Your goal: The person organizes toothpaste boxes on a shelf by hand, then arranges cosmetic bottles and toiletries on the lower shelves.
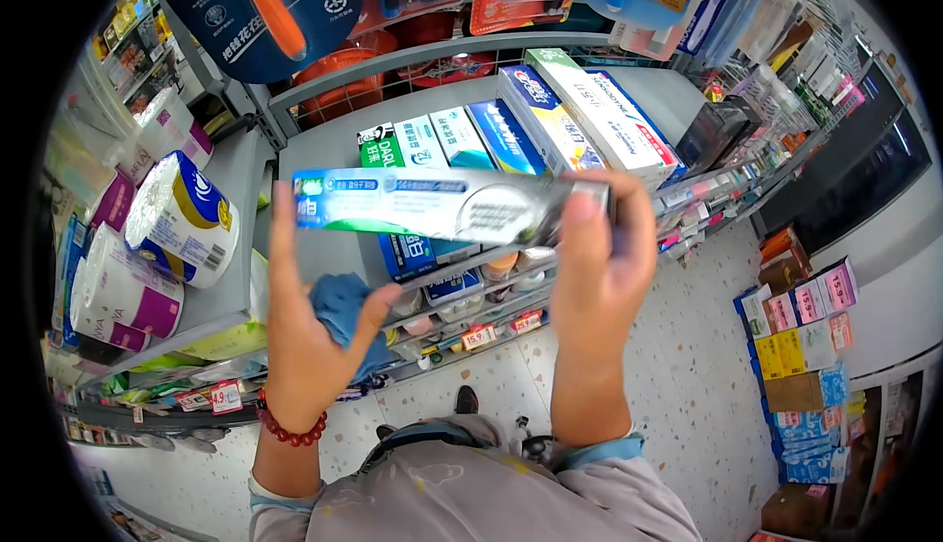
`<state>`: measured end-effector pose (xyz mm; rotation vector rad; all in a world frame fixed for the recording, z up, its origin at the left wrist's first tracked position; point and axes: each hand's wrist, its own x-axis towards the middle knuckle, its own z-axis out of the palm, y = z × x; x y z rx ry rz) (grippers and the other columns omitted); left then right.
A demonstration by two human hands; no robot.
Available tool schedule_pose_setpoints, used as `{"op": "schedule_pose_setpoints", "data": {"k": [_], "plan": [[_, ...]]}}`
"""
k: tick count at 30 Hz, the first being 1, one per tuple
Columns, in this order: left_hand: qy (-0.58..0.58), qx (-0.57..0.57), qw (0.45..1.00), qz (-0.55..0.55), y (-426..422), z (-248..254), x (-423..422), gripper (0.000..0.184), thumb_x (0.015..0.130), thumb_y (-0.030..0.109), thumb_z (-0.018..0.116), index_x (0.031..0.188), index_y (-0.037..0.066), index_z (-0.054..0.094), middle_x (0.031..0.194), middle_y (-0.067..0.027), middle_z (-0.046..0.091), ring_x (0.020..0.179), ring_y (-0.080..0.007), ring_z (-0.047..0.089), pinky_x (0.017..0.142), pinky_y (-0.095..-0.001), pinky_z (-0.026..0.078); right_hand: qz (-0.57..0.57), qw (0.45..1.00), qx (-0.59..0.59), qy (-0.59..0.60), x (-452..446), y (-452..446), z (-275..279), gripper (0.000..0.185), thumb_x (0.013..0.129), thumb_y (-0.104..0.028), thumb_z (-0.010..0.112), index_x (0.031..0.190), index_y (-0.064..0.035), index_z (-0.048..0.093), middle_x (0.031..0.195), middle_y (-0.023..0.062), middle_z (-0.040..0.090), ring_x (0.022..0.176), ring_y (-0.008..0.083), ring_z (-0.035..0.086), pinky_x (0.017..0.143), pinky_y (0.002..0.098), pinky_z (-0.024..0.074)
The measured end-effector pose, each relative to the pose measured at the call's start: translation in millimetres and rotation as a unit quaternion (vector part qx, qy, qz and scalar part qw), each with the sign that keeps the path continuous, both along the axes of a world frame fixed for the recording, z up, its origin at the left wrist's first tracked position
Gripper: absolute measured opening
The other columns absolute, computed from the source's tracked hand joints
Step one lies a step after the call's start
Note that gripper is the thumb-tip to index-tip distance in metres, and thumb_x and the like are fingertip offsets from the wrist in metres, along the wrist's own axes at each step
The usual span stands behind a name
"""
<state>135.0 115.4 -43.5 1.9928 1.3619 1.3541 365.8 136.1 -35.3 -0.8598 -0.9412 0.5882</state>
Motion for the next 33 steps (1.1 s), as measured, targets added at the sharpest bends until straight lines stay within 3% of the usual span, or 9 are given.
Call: {"op": "schedule_pose_setpoints", "data": {"k": [8,12,14,16,21,23,25,28,33], "plan": [[-0.399,-0.128,0.852,-0.314,14.8,-5.9,-9.0,0.064,0.096,0.006,0.077,0.152,0.001,0.047,0.144,-0.0192,0.064,0.12,-0.02,0.068,0.104,-0.0324,0.055,0.342,0.894,-0.265,0.116,-0.8,-8.7,-18.5,0.075,0.11,-0.062,0.039,0.12,0.0083,0.063,0.088,0.0195,0.076,0.056,0.0285,0.072,0.043,0.0402,0.0602],[-0.241,-0.207,0.925,-0.209,-2.7,19.2,-3.1,0.059,0.1,0.006,0.073,0.154,0.003,0.05,0.141,-0.0183,0.067,0.126,-0.0176,0.064,0.106,-0.0328,0.053,0.189,0.903,-0.281,0.263,-27.3,-13.5,-55.6,0.08,0.107,-0.069,0.039,0.129,0.0045,0.062,0.097,0.0202,0.077,0.062,0.0294,0.076,0.038,0.0458,0.0596],[-0.408,-0.379,0.786,-0.269,3.5,1.7,-9.7,0.069,0.098,0.005,0.076,0.16,0.003,0.045,0.144,-0.0153,0.065,0.125,-0.0182,0.065,0.105,-0.0321,0.053,0.385,0.845,-0.251,0.273,-19.9,-20.6,-65.0,0.083,0.106,-0.072,0.036,0.129,0.0039,0.061,0.101,0.0211,0.076,0.065,0.0287,0.076,0.045,0.0495,0.0627],[-0.041,-0.07,0.939,-0.334,-7.6,3.6,-14.9,0.092,0.09,0.006,0.084,0.166,0.003,0.032,0.148,-0.0141,0.062,0.127,-0.0183,0.064,0.104,-0.034,0.056,0.463,0.805,-0.229,0.291,-23.0,-29.7,-64.5,0.084,0.105,-0.074,0.035,0.126,0.0036,0.061,0.103,0.0217,0.076,0.065,0.0282,0.076,0.049,0.0511,0.0644],[-0.296,-0.192,0.875,-0.332,-13.2,-18.5,-19.5,0.089,0.087,0.026,0.088,0.155,-0.004,0.039,0.146,-0.0241,0.059,0.132,-0.0292,0.062,0.109,-0.041,0.053,0.372,0.87,-0.323,0.028,-33.1,-72.2,-67.1,0.09,0.105,-0.078,0.021,0.123,0.0035,0.055,0.086,0.0179,0.072,0.066,0.0253,0.072,0.064,0.0383,0.0623],[-0.304,-0.219,0.893,-0.25,-15.5,-26.0,-20.7,0.098,0.092,0.057,0.079,0.153,-0.009,0.04,0.133,-0.0258,0.067,0.124,-0.0287,0.067,0.108,-0.0406,0.052,0.363,0.882,-0.299,-0.029,-39.8,-76.6,-63.6,0.085,0.107,-0.075,0.028,0.129,0.0036,0.054,0.095,0.0196,0.073,0.079,0.0265,0.075,0.073,0.0366,0.0624],[-0.358,-0.259,0.864,-0.242,-13.5,-27.5,-24.1,0.078,0.098,0.045,0.077,0.149,-0.005,0.047,0.14,-0.0175,0.064,0.127,-0.023,0.063,0.11,-0.0381,0.048,0.122,0.979,0.025,-0.163,-56.5,-73.3,-59.3,0.068,0.103,-0.055,0.065,0.138,0.0028,0.055,0.126,0.0247,0.069,0.109,0.032,0.073,0.09,0.0362,0.0596],[-0.41,-0.303,0.829,-0.231,-9.3,-24.0,-21.3,0.056,0.104,0.036,0.072,0.142,-0.003,0.057,0.139,-0.0096,0.064,0.124,-0.0158,0.06,0.11,-0.0336,0.046,0.135,0.91,0.053,-0.388,-40.1,-73.3,-35.2,0.077,0.085,-0.027,0.091,0.146,0.0017,0.055,0.147,0.0271,0.057,0.127,0.0381,0.066,0.1,0.0391,0.057],[-0.377,-0.317,0.851,-0.182,3.1,-6.5,-13.7,0.05,0.108,0.033,0.067,0.137,-0.007,0.062,0.122,-0.0054,0.069,0.112,-0.0103,0.06,0.102,-0.0281,0.048,-0.021,0.907,0.066,-0.416,-60.2,-52.6,-30.9,0.061,0.079,-0.006,0.088,0.135,0.002,0.065,0.134,0.0252,0.066,0.113,0.0397,0.072,0.093,0.0422,0.0604]]}}
